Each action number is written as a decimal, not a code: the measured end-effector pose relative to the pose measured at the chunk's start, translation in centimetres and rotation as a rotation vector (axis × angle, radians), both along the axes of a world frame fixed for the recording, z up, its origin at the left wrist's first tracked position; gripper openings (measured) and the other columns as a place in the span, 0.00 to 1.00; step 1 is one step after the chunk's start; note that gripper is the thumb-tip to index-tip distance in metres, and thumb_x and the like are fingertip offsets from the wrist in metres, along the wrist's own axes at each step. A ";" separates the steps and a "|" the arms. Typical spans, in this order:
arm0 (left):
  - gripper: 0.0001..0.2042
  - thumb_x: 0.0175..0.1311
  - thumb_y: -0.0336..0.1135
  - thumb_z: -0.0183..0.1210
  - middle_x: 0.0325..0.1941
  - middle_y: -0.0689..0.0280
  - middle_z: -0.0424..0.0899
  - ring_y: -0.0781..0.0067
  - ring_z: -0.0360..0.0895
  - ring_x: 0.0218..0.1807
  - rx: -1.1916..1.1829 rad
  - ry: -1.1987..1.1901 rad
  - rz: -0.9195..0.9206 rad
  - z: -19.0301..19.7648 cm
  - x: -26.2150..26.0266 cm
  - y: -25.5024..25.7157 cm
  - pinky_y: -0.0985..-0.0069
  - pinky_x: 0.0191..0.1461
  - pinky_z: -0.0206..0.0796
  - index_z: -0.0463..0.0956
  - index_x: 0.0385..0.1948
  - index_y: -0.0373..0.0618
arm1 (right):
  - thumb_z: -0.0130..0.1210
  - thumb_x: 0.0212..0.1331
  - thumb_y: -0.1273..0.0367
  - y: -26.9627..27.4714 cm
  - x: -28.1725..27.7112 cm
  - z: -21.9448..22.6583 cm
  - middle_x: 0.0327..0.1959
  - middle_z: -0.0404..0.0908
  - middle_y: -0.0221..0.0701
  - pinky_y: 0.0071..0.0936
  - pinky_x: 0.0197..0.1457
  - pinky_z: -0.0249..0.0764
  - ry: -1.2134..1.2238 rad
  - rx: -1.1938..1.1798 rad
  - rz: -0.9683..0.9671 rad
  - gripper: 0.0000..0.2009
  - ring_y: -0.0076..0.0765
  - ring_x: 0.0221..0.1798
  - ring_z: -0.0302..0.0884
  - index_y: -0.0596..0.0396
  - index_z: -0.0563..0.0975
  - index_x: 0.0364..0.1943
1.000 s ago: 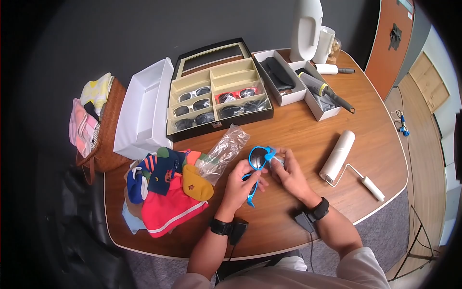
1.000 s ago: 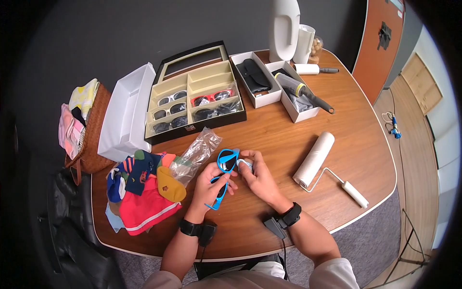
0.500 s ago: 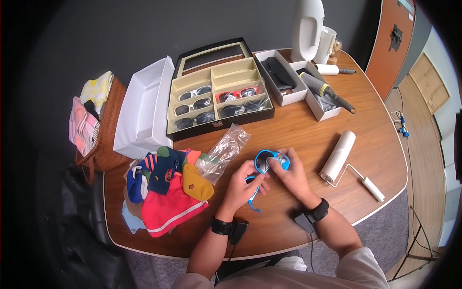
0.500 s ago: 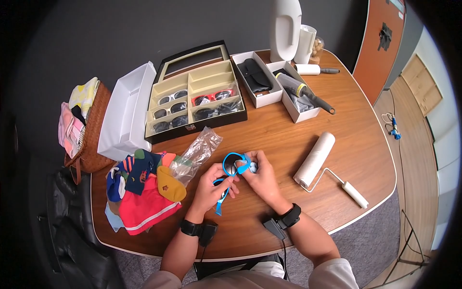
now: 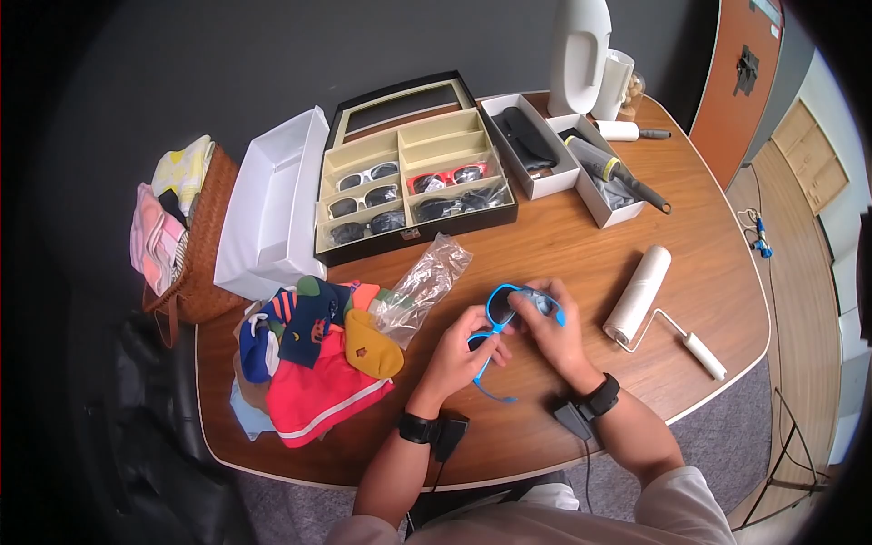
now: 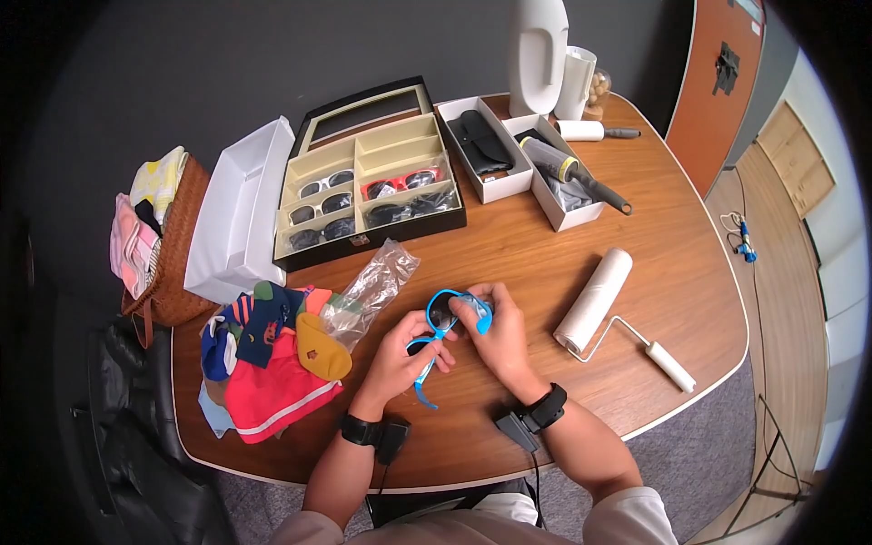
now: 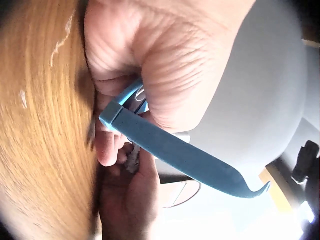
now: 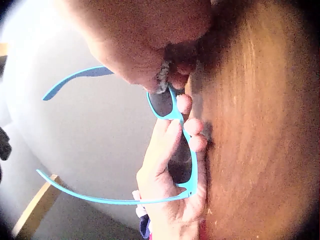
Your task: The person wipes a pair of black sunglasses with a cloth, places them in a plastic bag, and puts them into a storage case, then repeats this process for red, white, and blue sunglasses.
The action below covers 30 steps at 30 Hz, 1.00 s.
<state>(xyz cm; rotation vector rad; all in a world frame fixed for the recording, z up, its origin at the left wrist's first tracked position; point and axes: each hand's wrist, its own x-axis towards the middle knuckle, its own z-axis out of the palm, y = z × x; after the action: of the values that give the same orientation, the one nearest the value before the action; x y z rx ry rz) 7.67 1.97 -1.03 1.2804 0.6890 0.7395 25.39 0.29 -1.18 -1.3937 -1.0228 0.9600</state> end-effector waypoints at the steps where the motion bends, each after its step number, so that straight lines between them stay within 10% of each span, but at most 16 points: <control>1: 0.16 0.68 0.21 0.49 0.49 0.52 0.78 0.65 0.83 0.41 0.024 0.001 0.007 -0.1 0.1 -0.2 0.71 0.43 0.78 0.63 0.56 0.33 | 0.64 0.60 0.67 0.1 0.1 0.0 0.28 0.81 0.33 0.19 0.26 0.73 -0.008 -0.001 -0.029 0.15 0.21 0.24 0.76 0.63 0.73 0.41; 19: 0.15 0.69 0.22 0.48 0.51 0.51 0.77 0.60 0.83 0.46 -0.005 -0.066 0.079 -0.8 0.3 0.1 0.67 0.51 0.78 0.63 0.57 0.33 | 0.63 0.61 0.64 0.0 0.3 -0.1 0.18 0.77 0.31 0.24 0.26 0.69 -0.089 -0.064 0.085 0.13 0.19 0.24 0.74 0.61 0.77 0.31; 30: 0.15 0.69 0.20 0.48 0.47 0.54 0.79 0.63 0.83 0.46 -0.020 -0.056 0.099 -0.5 0.3 0.0 0.69 0.51 0.77 0.63 0.56 0.32 | 0.65 0.58 0.65 -0.2 0.2 0.4 0.28 0.84 0.36 0.28 0.36 0.76 -0.189 0.010 0.182 0.13 0.25 0.30 0.79 0.58 0.79 0.42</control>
<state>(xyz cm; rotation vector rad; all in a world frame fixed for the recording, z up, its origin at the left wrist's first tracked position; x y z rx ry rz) 7.99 1.97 -1.52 1.2097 0.7163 0.8443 25.64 0.09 -0.83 -1.4207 -1.3124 0.9657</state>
